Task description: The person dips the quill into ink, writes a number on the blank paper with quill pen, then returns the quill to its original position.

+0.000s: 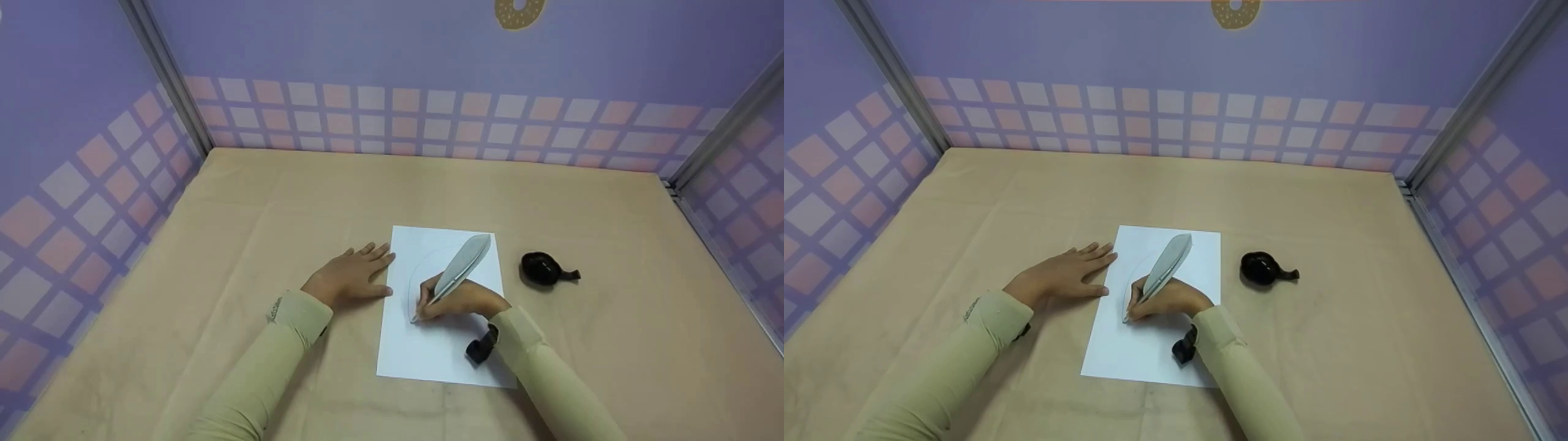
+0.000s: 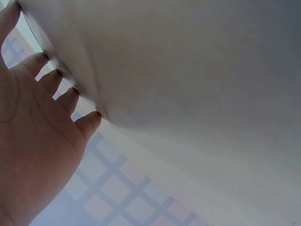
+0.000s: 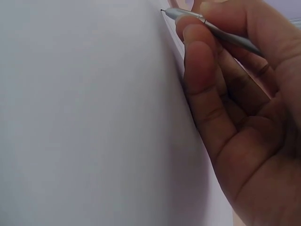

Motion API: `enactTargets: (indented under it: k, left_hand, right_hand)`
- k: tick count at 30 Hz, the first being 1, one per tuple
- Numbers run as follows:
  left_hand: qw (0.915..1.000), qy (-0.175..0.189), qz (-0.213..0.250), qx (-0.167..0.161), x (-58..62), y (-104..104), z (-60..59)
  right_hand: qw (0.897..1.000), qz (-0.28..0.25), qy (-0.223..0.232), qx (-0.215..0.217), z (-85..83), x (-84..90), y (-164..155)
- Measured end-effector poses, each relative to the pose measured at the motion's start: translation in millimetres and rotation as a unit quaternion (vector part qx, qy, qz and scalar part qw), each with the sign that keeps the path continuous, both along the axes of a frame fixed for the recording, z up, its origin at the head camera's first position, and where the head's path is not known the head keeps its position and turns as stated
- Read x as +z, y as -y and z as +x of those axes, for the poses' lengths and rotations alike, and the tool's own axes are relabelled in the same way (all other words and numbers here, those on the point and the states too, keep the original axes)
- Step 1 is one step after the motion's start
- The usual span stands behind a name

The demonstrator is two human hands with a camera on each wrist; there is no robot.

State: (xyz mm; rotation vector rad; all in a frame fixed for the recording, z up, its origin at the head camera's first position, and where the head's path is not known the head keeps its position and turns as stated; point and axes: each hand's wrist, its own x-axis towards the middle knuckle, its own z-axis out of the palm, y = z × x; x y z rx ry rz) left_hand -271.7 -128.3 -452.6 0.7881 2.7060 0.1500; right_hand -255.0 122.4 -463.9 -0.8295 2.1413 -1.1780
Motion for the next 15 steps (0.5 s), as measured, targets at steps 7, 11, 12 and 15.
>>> enactTargets:
  k: [7,11,12,15]
  left_hand:
    - [1.0,-0.001,0.002,0.002,-0.2,-0.3,-0.1]
    - [1.0,0.003,0.001,0.002,0.3,-0.2,-0.4]
    - [1.0,0.005,-0.002,0.004,0.4,-0.3,-0.5]
    - [0.9999,0.01,-0.002,0.005,0.6,-0.3,-0.8]
  right_hand:
    - [1.0,-0.008,0.0,0.018,0.0,-1.9,-1.3]
    - [1.0,-0.008,0.005,0.023,1.7,-1.3,-2.2]
    - [1.0,-0.009,0.006,0.023,2.1,-1.2,-2.3]
    - [1.0,-0.011,0.011,0.023,3.2,-1.4,-3.0]
